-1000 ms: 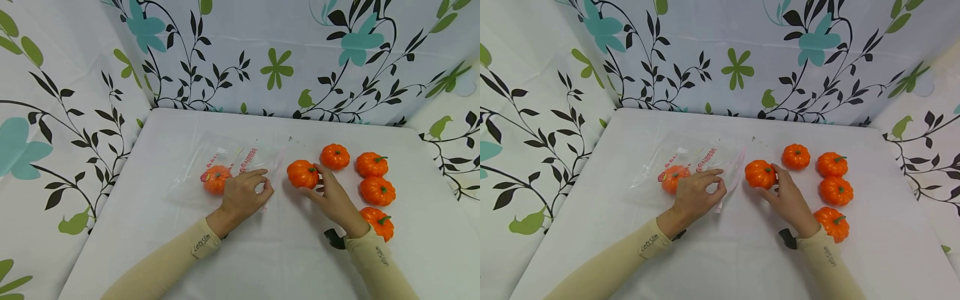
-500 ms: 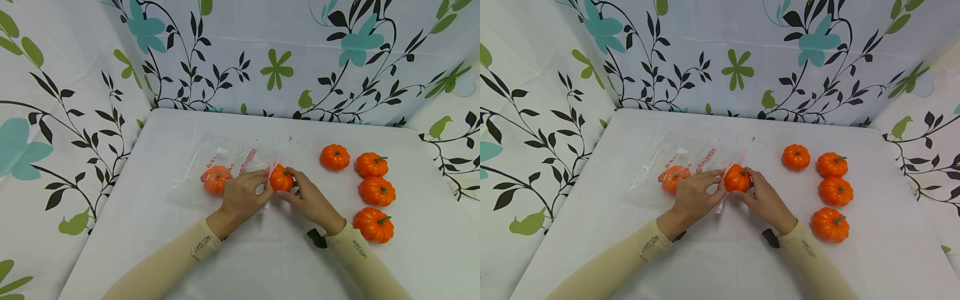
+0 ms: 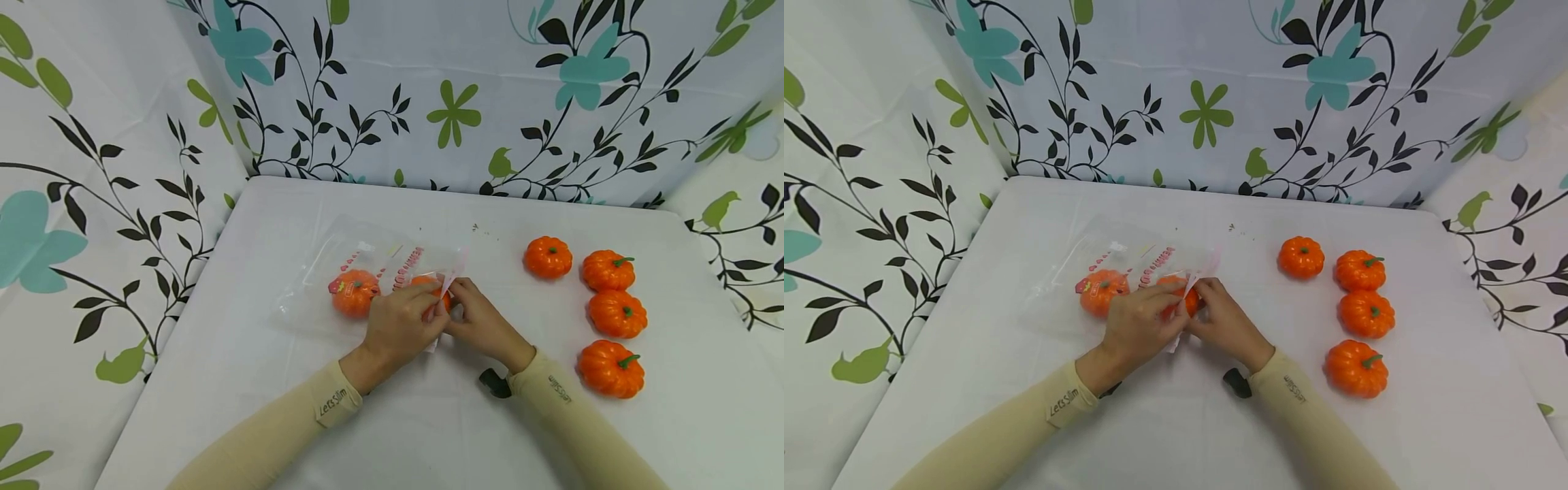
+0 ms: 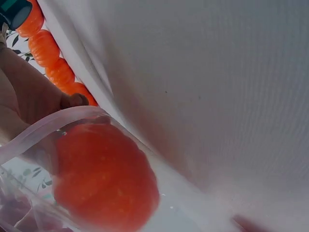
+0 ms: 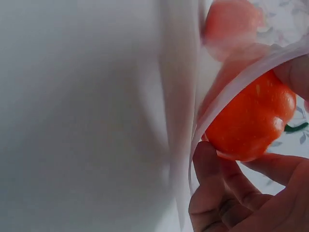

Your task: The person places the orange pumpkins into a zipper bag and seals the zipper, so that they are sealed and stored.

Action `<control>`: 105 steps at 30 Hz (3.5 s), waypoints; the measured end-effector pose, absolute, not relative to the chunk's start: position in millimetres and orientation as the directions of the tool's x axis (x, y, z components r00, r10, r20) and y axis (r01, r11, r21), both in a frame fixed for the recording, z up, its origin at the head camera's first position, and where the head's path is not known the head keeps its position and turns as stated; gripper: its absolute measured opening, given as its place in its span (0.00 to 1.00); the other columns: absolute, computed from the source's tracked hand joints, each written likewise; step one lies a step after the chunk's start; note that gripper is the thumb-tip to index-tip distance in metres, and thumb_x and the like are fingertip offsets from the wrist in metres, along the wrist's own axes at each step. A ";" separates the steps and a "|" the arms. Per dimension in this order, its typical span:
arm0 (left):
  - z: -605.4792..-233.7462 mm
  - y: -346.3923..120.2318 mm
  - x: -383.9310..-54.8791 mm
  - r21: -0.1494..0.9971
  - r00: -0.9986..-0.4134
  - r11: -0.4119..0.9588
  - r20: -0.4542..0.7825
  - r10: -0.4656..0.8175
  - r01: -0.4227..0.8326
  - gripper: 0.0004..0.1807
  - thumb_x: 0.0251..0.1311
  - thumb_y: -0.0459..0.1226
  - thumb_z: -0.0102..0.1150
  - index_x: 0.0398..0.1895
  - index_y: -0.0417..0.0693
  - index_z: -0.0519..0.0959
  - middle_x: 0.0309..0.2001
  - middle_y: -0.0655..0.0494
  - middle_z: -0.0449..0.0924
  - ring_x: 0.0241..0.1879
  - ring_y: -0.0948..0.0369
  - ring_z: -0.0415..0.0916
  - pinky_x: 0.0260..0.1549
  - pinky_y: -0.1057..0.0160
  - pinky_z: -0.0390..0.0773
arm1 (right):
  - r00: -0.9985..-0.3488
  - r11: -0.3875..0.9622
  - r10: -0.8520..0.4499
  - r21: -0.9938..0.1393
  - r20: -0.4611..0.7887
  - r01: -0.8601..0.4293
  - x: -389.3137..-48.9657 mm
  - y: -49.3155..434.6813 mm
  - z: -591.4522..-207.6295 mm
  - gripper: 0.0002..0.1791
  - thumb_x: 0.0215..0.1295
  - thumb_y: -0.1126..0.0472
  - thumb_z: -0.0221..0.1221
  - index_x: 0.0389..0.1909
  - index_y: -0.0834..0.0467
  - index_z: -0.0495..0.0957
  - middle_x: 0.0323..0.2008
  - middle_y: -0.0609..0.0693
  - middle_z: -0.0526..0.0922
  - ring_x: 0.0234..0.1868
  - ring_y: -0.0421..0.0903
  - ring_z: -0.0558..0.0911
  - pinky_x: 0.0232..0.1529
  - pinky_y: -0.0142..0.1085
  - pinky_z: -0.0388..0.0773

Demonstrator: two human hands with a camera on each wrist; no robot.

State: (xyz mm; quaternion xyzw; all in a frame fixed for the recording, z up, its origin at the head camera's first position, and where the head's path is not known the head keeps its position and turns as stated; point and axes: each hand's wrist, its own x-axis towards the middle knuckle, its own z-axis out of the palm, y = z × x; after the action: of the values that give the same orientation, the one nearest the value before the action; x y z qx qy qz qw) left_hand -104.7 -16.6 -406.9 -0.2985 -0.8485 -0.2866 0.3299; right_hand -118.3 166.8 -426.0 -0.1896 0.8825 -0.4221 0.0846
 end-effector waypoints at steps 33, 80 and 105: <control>-409.1 -16.0 -101.9 0.292 -0.575 0.612 0.746 0.335 0.735 0.06 0.50 0.32 0.63 0.26 0.45 0.90 0.38 0.54 0.89 0.38 0.61 0.87 0.33 0.64 0.86 | -0.865 0.402 -0.500 -0.894 -0.032 -0.199 -123.0 148.7 -427.0 0.07 0.63 0.74 0.53 0.37 0.67 0.80 0.27 0.46 0.76 0.29 0.42 0.72 0.31 0.32 0.69; -408.3 -18.9 -105.0 0.295 -0.576 0.599 0.737 0.354 0.745 0.06 0.53 0.35 0.67 0.29 0.42 0.90 0.40 0.52 0.89 0.40 0.60 0.88 0.32 0.67 0.85 | -0.950 0.528 -0.301 -0.814 0.088 -0.242 -101.3 189.2 -415.3 0.21 0.72 0.57 0.59 0.63 0.58 0.79 0.55 0.48 0.85 0.60 0.49 0.80 0.61 0.54 0.75; -408.9 -14.9 -103.0 0.330 -0.619 0.611 0.703 0.350 0.720 0.05 0.53 0.35 0.67 0.29 0.43 0.90 0.40 0.54 0.89 0.39 0.60 0.88 0.29 0.65 0.85 | -0.972 0.851 0.224 -0.502 0.077 0.156 -46.3 305.6 -363.0 0.83 0.42 0.35 0.77 0.78 0.56 0.20 0.79 0.57 0.21 0.79 0.61 0.28 0.67 0.70 0.43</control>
State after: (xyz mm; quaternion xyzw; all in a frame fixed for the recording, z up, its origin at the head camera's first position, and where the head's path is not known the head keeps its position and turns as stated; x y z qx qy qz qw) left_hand -103.0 -14.9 -408.9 -0.3163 -0.8456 -0.3076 0.3006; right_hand -46.3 305.6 -363.0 0.0990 0.9596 -0.2548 -0.0664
